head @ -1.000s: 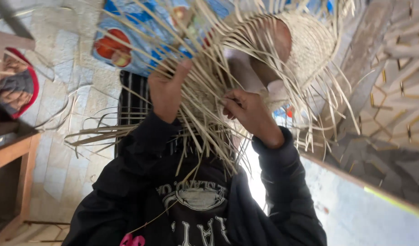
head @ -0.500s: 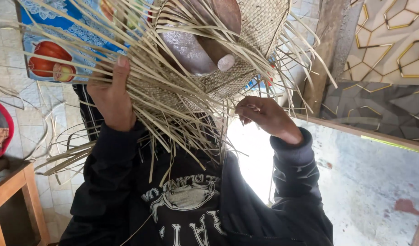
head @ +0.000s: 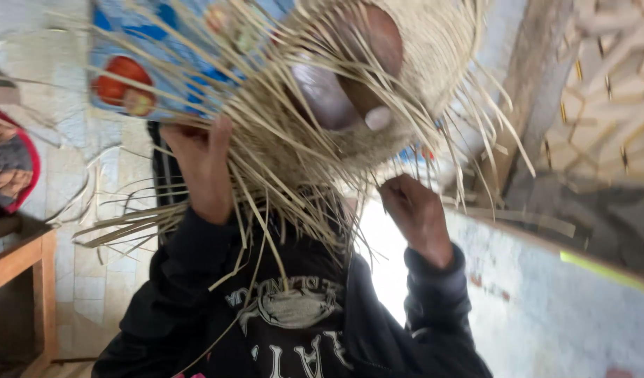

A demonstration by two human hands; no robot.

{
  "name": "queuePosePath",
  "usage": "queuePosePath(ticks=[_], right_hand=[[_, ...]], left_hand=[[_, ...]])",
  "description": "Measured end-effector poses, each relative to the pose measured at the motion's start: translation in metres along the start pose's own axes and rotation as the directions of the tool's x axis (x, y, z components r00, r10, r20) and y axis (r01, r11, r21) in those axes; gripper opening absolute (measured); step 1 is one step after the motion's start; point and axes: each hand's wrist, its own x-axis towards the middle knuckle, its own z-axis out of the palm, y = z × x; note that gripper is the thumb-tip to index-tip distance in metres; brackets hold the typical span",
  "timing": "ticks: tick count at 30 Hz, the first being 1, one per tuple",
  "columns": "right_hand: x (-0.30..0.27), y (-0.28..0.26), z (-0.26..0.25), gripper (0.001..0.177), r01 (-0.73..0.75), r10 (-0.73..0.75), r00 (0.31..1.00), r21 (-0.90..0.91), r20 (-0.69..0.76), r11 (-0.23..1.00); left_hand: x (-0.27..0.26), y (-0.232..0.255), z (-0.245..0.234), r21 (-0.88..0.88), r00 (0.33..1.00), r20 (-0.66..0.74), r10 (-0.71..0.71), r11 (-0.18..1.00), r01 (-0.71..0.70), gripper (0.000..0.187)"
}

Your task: Weaving dried plant fibers around a wooden mold to create a basket

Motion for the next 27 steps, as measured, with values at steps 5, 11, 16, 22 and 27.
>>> queuePosePath(ticks=[5, 11, 16, 22, 27], right_hand=[[-0.015, -0.033, 0.007, 0.010, 0.293, -0.314, 0.943, -0.181, -0.106, 0.939], [-0.035, -0.031, 0.017, 0.006, 0.351, -0.395, 0.910, -0.276, -0.122, 0.895], [-0.033, -0.028, 0.022, 0.004, 0.300, -0.379, 0.907, -0.347, -0.185, 0.889], [-0.032, -0.003, 0.018, 0.024, -0.130, 0.168, 0.985, -0.537, 0.022, 0.833], [-0.030, -0.014, 0.024, 0.023, -0.235, 0.278, 0.961, -0.525, 0.003, 0.818]], left_hand=[[-0.049, 0.012, -0.008, 0.414, 0.897, 0.060, 0.438, 0.807, -0.421, 0.028], [-0.067, 0.041, 0.042, 0.348, 0.578, 0.731, 0.363, 0.530, -0.774, 0.003], [-0.072, 0.017, 0.051, 0.331, 0.544, 0.811, 0.217, 0.595, -0.732, 0.006], [-0.071, 0.012, 0.051, 0.321, 0.562, 0.788, 0.252, 0.611, -0.724, 0.010], [-0.075, 0.000, 0.054, 0.357, 0.600, 0.752, 0.274, 0.596, -0.719, 0.009]])
